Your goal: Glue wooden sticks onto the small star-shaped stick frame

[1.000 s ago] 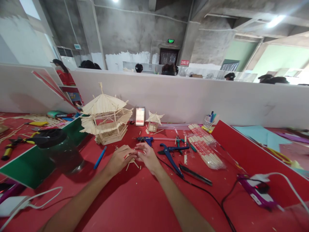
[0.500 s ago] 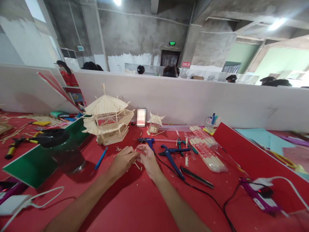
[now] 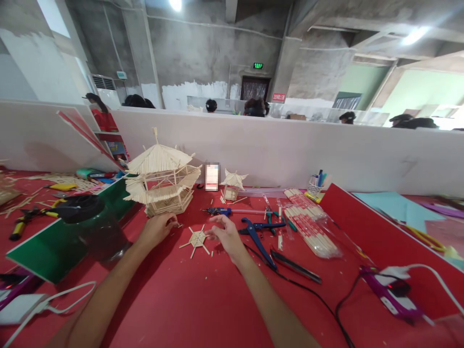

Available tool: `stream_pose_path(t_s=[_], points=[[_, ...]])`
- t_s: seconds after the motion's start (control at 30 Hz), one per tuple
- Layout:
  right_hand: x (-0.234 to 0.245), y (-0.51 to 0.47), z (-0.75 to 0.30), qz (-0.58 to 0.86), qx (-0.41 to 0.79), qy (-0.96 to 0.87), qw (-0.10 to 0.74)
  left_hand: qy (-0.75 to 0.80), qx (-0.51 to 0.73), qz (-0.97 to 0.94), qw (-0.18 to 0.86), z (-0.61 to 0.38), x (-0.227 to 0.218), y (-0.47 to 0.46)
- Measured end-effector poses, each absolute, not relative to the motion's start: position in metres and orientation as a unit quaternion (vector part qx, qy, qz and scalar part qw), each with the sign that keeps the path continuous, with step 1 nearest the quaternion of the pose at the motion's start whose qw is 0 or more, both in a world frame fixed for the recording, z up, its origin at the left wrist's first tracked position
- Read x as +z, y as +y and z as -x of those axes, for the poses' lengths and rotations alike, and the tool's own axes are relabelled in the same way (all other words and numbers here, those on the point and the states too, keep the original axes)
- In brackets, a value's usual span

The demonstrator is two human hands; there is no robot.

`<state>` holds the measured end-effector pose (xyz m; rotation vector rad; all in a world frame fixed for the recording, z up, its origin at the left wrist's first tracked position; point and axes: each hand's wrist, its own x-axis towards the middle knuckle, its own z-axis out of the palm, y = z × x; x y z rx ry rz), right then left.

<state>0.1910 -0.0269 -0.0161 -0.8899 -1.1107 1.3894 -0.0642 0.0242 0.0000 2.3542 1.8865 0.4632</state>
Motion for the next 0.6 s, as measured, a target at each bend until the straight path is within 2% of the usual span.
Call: stream_pose_path(t_s=[0.13,0.2,0.47,0.6], points=[[-0.017,-0.020,-0.204,0.411,0.523,-0.506,0.549,0.619,0.136,-0.773,0.033,0.063,0.000,0.024],[-0.015,-0.020,-0.211,0.436,0.479,-0.559,0.518,0.624,0.128,-0.770,0.025,0.062,0.000,0.024],[-0.004,-0.032,-0.221,0.449,0.260,-0.822,0.234,0.646,0.102,-0.755,0.033,0.057,0.005,0.021],[-0.003,-0.037,-0.219,0.453,0.204,-0.855,0.150,0.661,0.103,-0.742,0.043,0.057,0.007,0.020]])
